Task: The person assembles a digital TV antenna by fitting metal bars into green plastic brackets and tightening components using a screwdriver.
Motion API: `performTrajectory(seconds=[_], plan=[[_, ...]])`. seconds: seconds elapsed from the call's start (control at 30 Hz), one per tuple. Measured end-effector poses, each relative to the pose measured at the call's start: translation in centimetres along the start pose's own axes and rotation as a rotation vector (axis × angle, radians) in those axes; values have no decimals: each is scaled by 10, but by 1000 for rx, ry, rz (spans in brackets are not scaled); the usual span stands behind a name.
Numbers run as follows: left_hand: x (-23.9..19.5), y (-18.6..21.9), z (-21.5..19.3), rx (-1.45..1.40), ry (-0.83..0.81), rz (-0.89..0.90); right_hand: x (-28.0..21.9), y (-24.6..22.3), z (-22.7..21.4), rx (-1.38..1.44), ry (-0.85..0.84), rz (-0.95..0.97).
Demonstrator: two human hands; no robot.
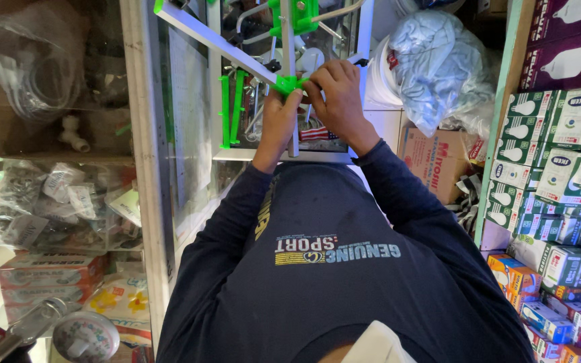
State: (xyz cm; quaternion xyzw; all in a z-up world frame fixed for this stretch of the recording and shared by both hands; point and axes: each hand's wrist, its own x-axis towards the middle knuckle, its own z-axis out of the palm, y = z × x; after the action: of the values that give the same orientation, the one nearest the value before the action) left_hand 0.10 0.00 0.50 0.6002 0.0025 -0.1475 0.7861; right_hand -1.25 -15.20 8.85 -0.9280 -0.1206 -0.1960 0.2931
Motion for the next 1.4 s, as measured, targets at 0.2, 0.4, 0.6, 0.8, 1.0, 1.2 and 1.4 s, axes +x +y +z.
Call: performTrajectory(seconds=[0.2,0.4,0.6,0.8,1.0,1.2,1.4], plan=[[0,-3,-4,-7,-22,-5,1,1,-1,30,20,-54],[2,-10,-4,-80,-19,-35,-1,1,-4,64,28,-80],[3,-11,-3,-113,-36,-50,-3,3,-3,141,55,-76],[1,-5,0,-87,-34,-39,-4,3,-2,147,86,-77],[0,0,1,-49,-45,-33,-5,3,1,96,111,-50],[3,-15,0,-41,-34,-4,-7,9,2,103,122,-20],[3,-18,-11,-37,-19,12,-10,50,6,160,214,159]])
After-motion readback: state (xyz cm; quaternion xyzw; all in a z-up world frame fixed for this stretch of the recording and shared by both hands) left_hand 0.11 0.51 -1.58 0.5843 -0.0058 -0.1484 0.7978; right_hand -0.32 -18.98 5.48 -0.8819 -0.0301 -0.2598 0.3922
